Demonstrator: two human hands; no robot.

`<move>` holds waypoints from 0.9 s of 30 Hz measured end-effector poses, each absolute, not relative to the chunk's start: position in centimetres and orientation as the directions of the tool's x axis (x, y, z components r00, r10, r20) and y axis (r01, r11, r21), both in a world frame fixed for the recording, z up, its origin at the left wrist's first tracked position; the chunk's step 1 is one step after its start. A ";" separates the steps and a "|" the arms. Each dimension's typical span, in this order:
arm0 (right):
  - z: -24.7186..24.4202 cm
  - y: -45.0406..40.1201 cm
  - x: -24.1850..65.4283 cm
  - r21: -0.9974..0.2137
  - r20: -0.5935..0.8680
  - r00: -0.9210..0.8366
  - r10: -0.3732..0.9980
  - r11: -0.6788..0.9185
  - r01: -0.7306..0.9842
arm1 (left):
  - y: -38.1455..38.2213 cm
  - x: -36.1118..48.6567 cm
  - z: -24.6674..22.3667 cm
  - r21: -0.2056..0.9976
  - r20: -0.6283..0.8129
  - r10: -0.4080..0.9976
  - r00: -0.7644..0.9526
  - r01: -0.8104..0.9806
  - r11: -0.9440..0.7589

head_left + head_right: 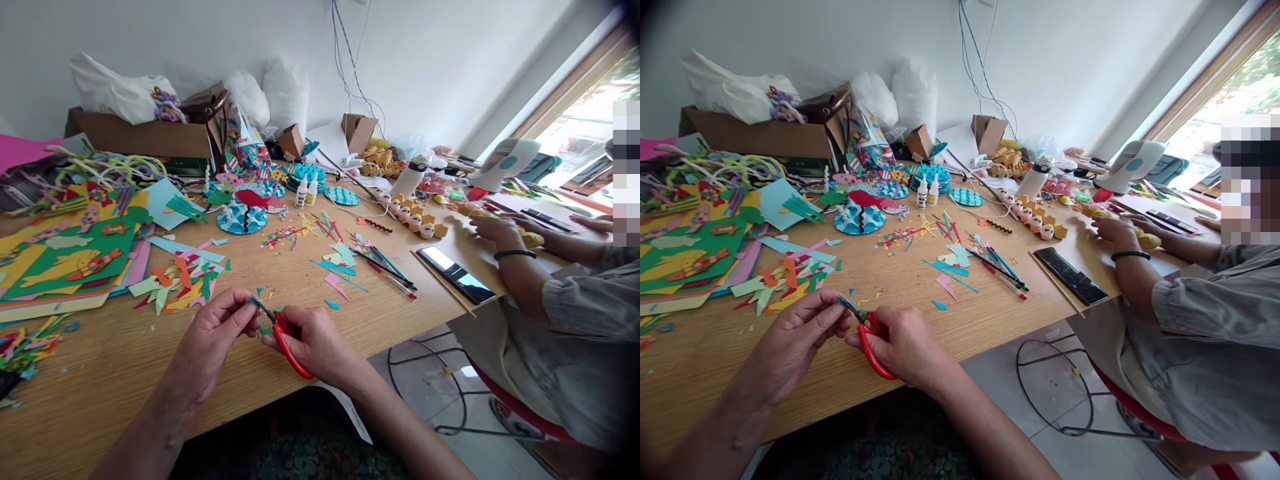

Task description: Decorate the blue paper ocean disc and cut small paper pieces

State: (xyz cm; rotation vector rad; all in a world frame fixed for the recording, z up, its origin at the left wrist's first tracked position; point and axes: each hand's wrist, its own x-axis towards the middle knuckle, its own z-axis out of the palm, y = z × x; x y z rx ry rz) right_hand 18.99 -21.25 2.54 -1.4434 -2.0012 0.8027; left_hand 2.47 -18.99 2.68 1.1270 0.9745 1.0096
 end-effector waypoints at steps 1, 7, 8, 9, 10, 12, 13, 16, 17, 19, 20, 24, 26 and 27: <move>2.6 -21.3 19.0 -0.731 0.086 -0.280 0.956 0.252 0.634 | -18.9 2.4 2.7 0.985 -0.098 0.957 0.272 -0.112 0.132; 2.5 -21.4 19.1 -0.725 0.085 -0.289 0.954 0.258 0.638 | -18.7 2.4 2.9 0.993 -0.080 0.956 0.283 -0.056 0.100; 2.5 -21.4 19.1 -0.727 0.080 -0.290 0.954 0.255 0.638 | -18.8 2.3 2.9 0.994 -0.080 0.958 0.274 -0.053 0.099; 2.6 -21.4 19.1 -0.729 0.074 -0.290 0.954 0.250 0.637 | -18.8 2.3 3.0 0.994 -0.083 0.961 0.265 -0.050 0.100; 2.6 -21.4 19.1 -0.732 0.068 -0.289 0.955 0.244 0.636 | -18.8 2.3 3.1 0.993 -0.087 0.962 0.258 -0.049 0.103; 2.6 -21.5 19.2 -0.736 0.060 -0.285 0.957 0.235 0.635 | -18.9 2.3 3.3 0.993 -0.092 0.965 0.247 -0.054 0.109; 2.6 -21.5 19.2 -0.737 0.057 -0.284 0.957 0.232 0.635 | -18.9 2.2 3.4 0.992 -0.094 0.966 0.242 -0.059 0.111; 2.6 -21.5 19.3 -0.741 0.055 -0.285 0.957 0.231 0.631 | -19.0 2.2 3.5 0.989 -0.103 0.970 0.222 -0.077 0.123; 2.5 -21.5 19.4 -0.742 0.055 -0.287 0.956 0.231 0.629 | -19.0 2.1 3.5 0.988 -0.109 0.970 0.215 -0.083 0.130; 2.5 -21.5 19.4 -0.743 0.055 -0.290 0.956 0.233 0.628 | -19.0 2.1 3.5 0.985 -0.124 0.971 0.205 -0.096 0.146; 2.4 -21.4 19.4 -0.743 0.054 -0.291 0.955 0.234 0.628 | -19.0 2.0 3.4 0.983 -0.129 0.971 0.201 -0.102 0.152; 2.4 -21.4 19.5 -0.744 0.057 -0.298 0.953 0.239 0.624 | -19.0 2.0 3.4 0.980 -0.136 0.972 0.194 -0.115 0.160; 2.4 -21.4 19.4 -0.746 0.054 -0.299 0.953 0.237 0.622 | -19.1 2.1 3.5 0.978 -0.139 0.972 0.192 -0.129 0.166; 2.4 -21.4 19.4 -0.747 0.051 -0.297 0.953 0.234 0.623 | -19.1 2.2 3.6 0.976 -0.140 0.972 0.189 -0.139 0.168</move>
